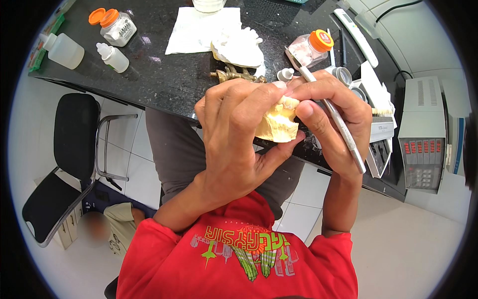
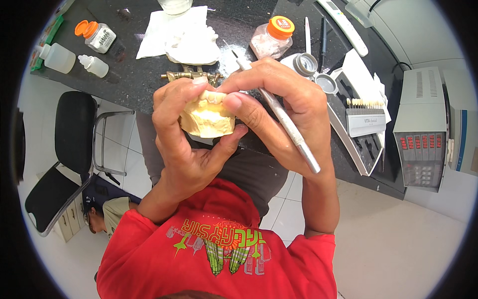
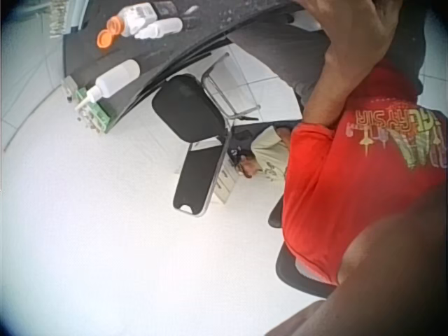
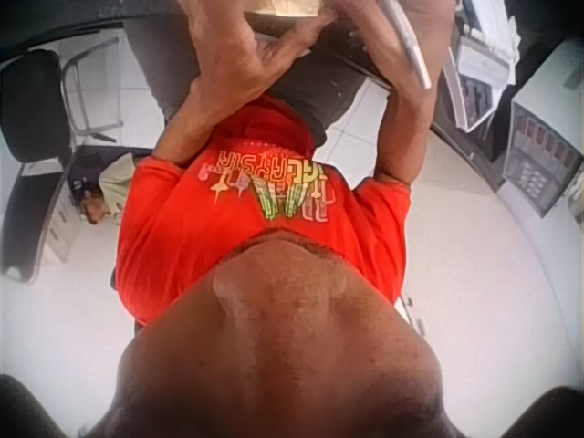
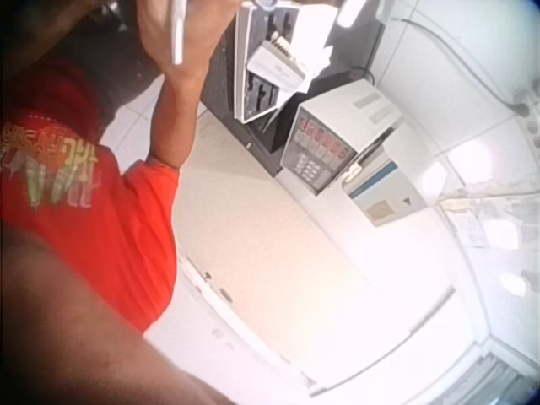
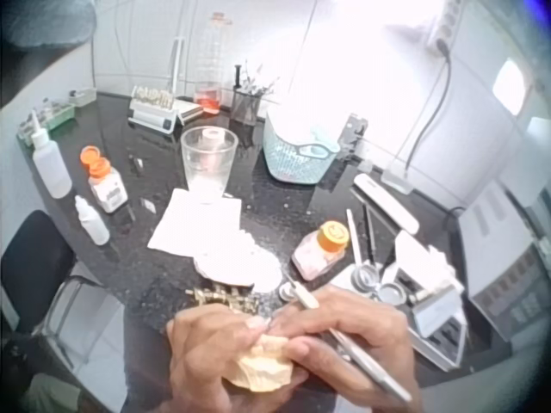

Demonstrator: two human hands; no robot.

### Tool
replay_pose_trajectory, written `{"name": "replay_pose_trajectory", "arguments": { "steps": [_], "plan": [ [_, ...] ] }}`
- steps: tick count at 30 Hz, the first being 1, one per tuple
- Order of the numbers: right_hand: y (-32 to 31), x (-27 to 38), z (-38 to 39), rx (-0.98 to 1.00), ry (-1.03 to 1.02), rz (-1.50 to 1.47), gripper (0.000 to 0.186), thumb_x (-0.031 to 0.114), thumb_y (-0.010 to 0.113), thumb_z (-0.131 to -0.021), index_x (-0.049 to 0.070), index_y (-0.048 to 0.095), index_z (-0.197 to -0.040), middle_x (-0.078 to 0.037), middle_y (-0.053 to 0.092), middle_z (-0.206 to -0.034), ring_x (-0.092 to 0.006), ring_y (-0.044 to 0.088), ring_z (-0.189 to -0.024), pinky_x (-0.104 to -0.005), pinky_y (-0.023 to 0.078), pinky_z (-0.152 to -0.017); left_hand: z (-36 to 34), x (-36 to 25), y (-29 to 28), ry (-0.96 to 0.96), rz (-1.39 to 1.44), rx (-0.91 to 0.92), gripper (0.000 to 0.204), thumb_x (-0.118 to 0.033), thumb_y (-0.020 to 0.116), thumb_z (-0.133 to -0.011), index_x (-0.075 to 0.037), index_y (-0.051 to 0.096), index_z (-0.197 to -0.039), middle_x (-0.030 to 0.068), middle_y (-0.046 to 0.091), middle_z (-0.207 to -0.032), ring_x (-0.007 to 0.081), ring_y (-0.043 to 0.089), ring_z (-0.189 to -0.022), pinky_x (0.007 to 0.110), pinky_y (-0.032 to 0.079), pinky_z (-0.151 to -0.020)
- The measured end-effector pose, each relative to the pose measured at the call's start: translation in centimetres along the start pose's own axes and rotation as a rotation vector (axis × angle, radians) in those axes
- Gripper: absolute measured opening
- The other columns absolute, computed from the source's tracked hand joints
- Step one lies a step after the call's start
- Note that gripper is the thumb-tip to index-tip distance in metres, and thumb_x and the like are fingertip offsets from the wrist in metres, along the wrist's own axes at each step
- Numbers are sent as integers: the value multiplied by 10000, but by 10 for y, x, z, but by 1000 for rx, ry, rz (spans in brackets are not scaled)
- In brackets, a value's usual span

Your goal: The person uses a small tool to scrape a dental model in an articulator and then applies a white paste with a brush to a dental framework. They wipe the brush with a paper towel and continue applying the paste to the framework one part at a time.

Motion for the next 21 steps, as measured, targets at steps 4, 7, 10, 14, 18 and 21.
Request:
{"name": "replay_pose_trajectory", "arguments": {
  "steps": [4, 7, 10, 14, 18, 21],
  "plan": [
    [1, 0, 1, -13, 19, -38, 66, 50, 694, -846, 0, 689, -888, -92, 672, -822, -147, 627, -749, -261, 474, -672, -1, -1, 0, -2, -4, -5, 698, -129, 833, -726, -21, 419, -1277, 156, 538, -1152, 291, 517, -1054, 403, 443, -900],
    [1, -1, 2, -15, 26, -56, 65, 41, 692, -844, -4, 691, -892, -98, 674, -828, -146, 631, -758, -258, 478, -676, 0, -1, 1, -8, -7, -10, 697, -131, 834, -725, -20, 421, -1275, 157, 540, -1148, 294, 518, -1054, 404, 443, -901],
    [1, -1, 2, -20, 30, -63, 66, 34, 692, -841, -6, 692, -893, -104, 674, -831, -147, 633, -762, -256, 479, -677, 0, -1, 1, -8, -6, -13, 699, -131, 835, -723, -23, 421, -1276, 157, 539, -1151, 294, 518, -1055, 402, 443, -901],
    [2, -3, 3, -33, 32, -83, 63, 31, 694, -838, -5, 694, -889, -104, 673, -828, -149, 634, -761, -256, 479, -678, 0, 0, 2, -8, 1, -20, 704, -127, 836, -718, -26, 421, -1278, 157, 537, -1154, 291, 521, -1050, 400, 445, -899],
    [3, -4, 1, -25, 17, -71, 64, 29, 696, -835, -5, 696, -889, -100, 673, -825, -148, 632, -758, -256, 479, -678, 0, 1, 2, -11, 2, -23, 714, -117, 840, -710, -26, 421, -1280, 156, 538, -1152, 288, 525, -1044, 397, 448, -893],
    [1, -2, 3, -30, 13, -63, 60, 29, 697, -832, -5, 698, -882, -99, 670, -817, -148, 629, -746, -256, 477, -673, 0, -1, 1, 3, -6, -16, 724, -113, 843, -704, -24, 420, -1284, 157, 537, -1152, 286, 528, -1040, 395, 451, -890]
  ]
}}
Point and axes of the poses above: each hand's wrist, its own z-axis away from the middle knuckle, its own y-axis out of the palm, x = y × z, the point moved 2 cm from there along -z, towards the middle knuckle
